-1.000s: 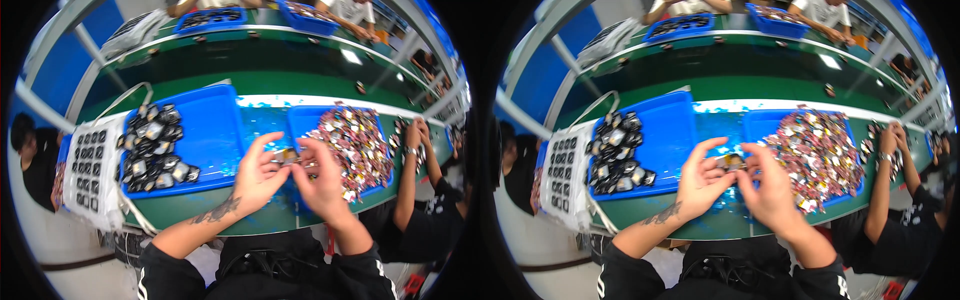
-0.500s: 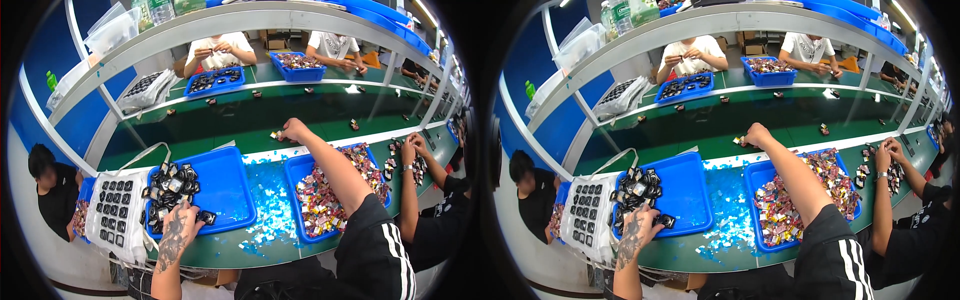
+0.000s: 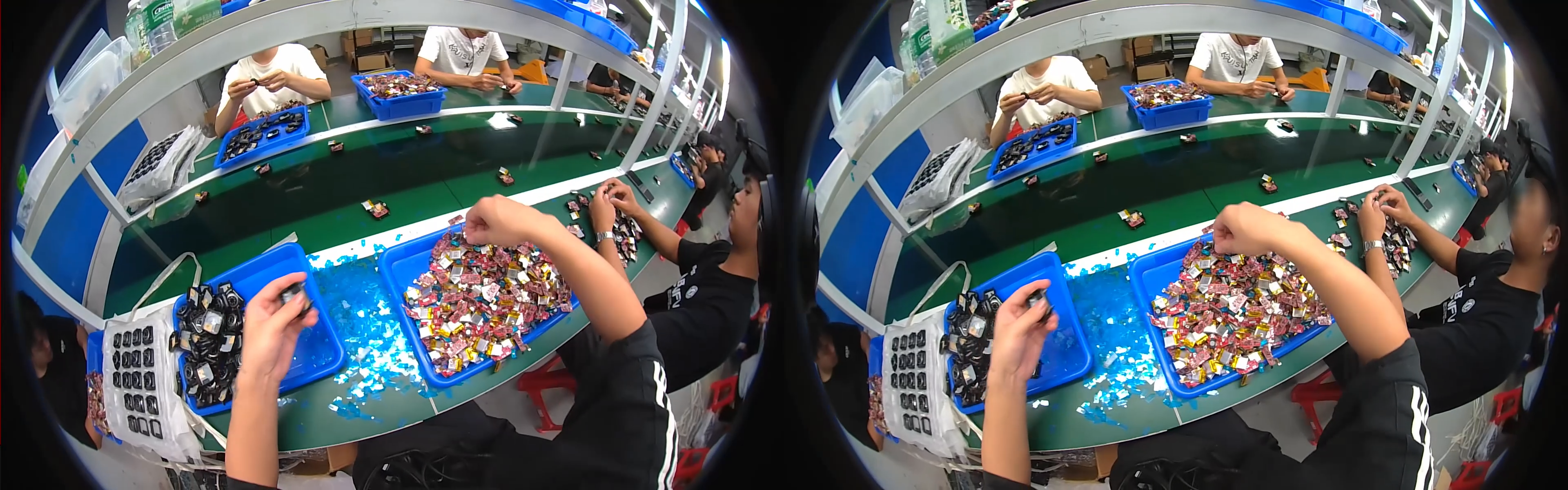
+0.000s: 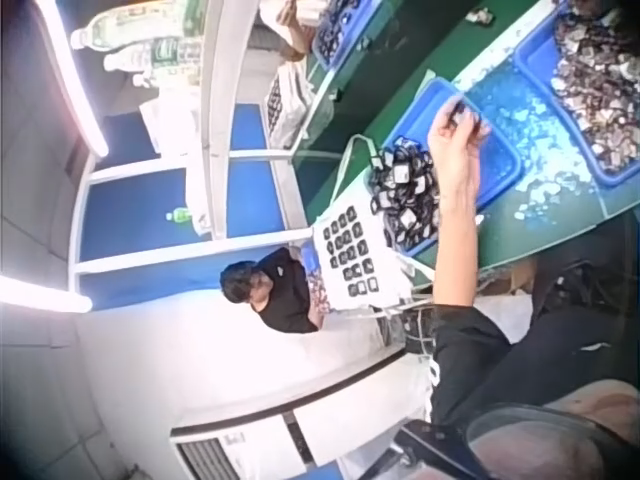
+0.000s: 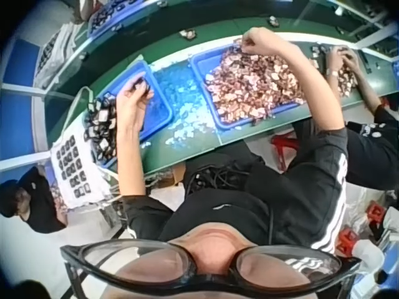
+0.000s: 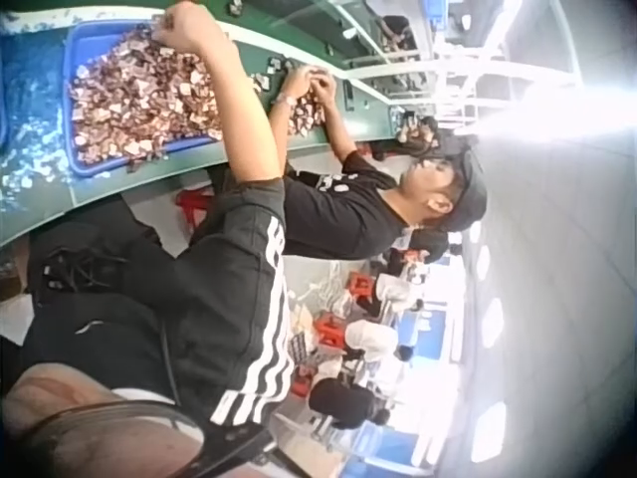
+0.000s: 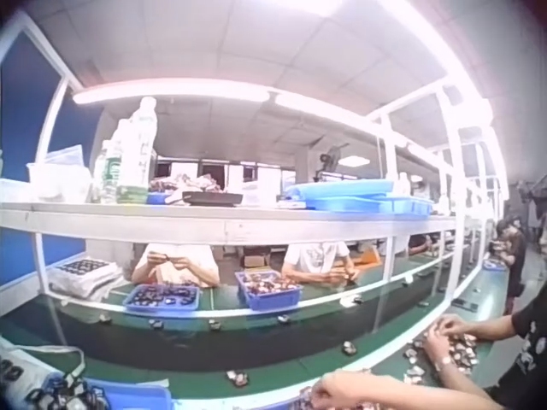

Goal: Assembling small electronic components for smartwatches at a factory production line.

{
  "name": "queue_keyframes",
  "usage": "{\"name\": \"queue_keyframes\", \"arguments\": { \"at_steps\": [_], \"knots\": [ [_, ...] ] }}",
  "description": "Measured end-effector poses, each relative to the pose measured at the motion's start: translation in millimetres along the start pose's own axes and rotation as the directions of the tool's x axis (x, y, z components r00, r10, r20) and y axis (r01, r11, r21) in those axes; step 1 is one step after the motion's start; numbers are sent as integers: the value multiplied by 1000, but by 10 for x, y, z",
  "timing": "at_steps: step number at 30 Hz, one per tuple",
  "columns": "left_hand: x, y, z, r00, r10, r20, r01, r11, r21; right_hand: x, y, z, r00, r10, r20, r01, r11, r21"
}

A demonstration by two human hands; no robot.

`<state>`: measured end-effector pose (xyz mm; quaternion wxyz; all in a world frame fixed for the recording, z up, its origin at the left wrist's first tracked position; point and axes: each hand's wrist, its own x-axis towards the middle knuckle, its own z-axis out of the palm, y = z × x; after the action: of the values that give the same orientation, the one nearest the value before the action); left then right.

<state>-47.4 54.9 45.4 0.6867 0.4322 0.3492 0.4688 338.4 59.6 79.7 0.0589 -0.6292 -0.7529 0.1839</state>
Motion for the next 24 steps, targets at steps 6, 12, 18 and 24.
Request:
{"name": "queue_keyframes", "arguments": {
  "at_steps": [6, 12, 18, 24],
  "knots": [
    [33, -338, 137, 990, -54, 133, 50, 998, 29, -57, 144, 189, 936, 46, -350, -67, 997, -49],
    [59, -576, 25, 997, 72, 31, -76, 990, 121, 414, 555, 316, 865, -113, -490, 98, 994, -55],
    [-1, -541, 46, 991, 130, 9, -130, 972, 196, 374, 436, 344, 962, -15, -274, -14, 994, -105],
    [5, -537, 16, 998, 55, 5, -55, 988, 142, -97, -232, 173, 968, 87, -236, 6, 929, 370]
  ]
}}
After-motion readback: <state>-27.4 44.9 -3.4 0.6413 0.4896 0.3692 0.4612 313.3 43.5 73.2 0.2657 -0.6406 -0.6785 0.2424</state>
